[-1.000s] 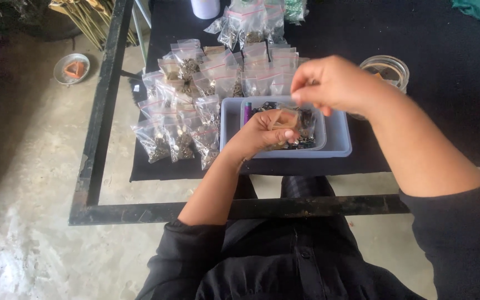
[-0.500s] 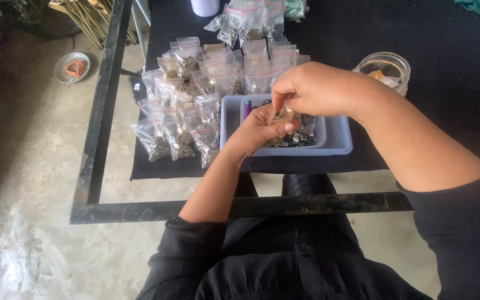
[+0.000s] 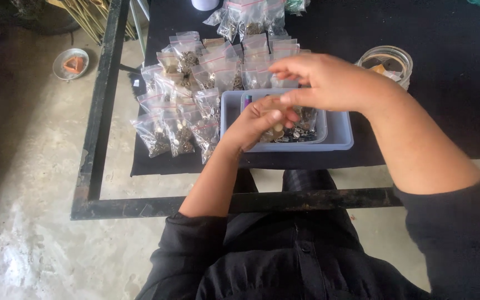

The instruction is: Picking up small metal hardware parts from a tray and jar and placing them into small plastic zip-lock bags

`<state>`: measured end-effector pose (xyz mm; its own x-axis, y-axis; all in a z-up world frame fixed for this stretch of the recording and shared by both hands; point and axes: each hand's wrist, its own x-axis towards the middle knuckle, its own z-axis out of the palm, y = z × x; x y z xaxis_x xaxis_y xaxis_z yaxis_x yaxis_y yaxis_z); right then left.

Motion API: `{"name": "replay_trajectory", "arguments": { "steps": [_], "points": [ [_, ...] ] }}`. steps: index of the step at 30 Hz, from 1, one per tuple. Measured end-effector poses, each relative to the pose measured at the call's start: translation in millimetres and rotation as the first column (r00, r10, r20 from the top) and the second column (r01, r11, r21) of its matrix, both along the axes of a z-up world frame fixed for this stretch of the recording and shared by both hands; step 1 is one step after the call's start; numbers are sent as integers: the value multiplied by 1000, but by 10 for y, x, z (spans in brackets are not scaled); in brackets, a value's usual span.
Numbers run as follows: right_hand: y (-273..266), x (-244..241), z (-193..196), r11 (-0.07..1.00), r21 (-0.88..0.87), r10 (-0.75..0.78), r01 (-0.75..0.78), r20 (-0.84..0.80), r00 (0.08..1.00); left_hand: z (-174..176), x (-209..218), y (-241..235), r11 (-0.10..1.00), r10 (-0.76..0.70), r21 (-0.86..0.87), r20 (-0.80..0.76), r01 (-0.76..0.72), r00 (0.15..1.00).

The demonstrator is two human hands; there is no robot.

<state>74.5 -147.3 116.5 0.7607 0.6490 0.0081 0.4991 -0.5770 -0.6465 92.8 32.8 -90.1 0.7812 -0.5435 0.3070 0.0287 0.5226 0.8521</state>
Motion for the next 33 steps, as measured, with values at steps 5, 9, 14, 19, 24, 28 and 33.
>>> {"name": "replay_trajectory", "arguments": {
  "steps": [5,9,14,19,24,28,33],
  "points": [
    [-35,-30,-578,964,244,-51,109,-234,971,80,-137,34,998,-56,-37,-35,54,998],
    [-16,2,-861,847,445,-211,291,-220,952,-140,-19,13,999,33,-19,-10,-33,999],
    [-36,-67,-906,830,426,-369,359,-64,927,-316,65,-1,959,163,213,126,-187,979],
    [-14,-162,-914,796,488,-411,358,2,911,39,-105,-15,956,181,219,86,-196,980],
    [19,-204,-1248,756,577,-384,310,6,923,340,-278,-24,956,162,240,58,-171,985],
    [31,-211,-1153,756,563,-447,334,72,892,25,-111,-58,947,179,256,89,-196,980],
    [-147,56,-977,802,503,-380,323,12,925,280,-112,-89,938,246,228,89,-260,965]
  ]
}}
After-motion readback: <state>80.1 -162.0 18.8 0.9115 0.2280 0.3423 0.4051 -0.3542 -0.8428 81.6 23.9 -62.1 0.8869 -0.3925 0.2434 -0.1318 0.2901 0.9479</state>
